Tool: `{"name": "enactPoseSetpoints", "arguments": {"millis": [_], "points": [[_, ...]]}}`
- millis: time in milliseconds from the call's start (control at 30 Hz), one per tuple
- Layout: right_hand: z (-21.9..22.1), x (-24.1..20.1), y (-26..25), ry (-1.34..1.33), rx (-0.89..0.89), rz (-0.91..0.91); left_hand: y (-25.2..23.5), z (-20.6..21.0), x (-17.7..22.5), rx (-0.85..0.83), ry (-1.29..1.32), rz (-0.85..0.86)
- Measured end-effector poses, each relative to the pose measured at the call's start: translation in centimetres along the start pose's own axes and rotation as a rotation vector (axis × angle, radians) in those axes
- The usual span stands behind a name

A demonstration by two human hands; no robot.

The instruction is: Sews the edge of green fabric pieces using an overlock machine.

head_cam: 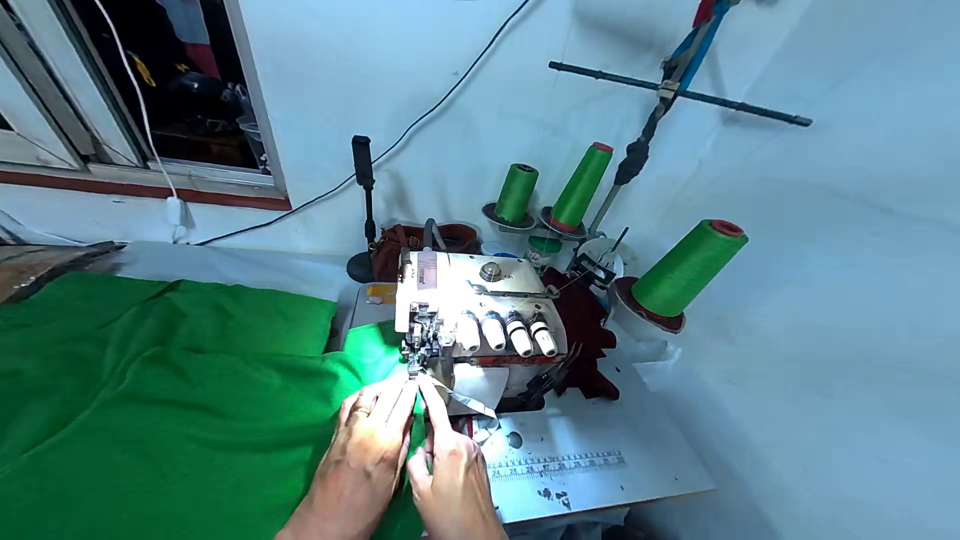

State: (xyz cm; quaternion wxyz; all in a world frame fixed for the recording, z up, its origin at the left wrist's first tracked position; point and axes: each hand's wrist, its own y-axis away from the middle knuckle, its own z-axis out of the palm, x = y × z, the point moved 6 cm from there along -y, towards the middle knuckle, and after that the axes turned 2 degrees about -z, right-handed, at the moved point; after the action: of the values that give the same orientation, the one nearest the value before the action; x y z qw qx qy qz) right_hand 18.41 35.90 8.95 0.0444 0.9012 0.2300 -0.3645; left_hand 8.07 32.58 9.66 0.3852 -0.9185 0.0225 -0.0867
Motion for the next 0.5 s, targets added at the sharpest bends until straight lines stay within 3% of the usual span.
{"name": "enactPoseSetpoints", "arguments": {"millis": [67, 333, 500], "points": [[0.18, 0.30, 0.13, 0.000, 0.063, -0.042, 0.10, 0.08, 0.22, 0.012, -0.018, -0.005], [-0.57, -0.33, -0.31, 0.053, -0.052, 0.022, 0.15, 0.32, 0.26, -0.015, -0.054, 0.016], [0.22, 0.42, 0.31, -0.108, 0.112, -0.097, 0.19, 0.08, 0.13, -0.017, -0.031, 0.025]]}}
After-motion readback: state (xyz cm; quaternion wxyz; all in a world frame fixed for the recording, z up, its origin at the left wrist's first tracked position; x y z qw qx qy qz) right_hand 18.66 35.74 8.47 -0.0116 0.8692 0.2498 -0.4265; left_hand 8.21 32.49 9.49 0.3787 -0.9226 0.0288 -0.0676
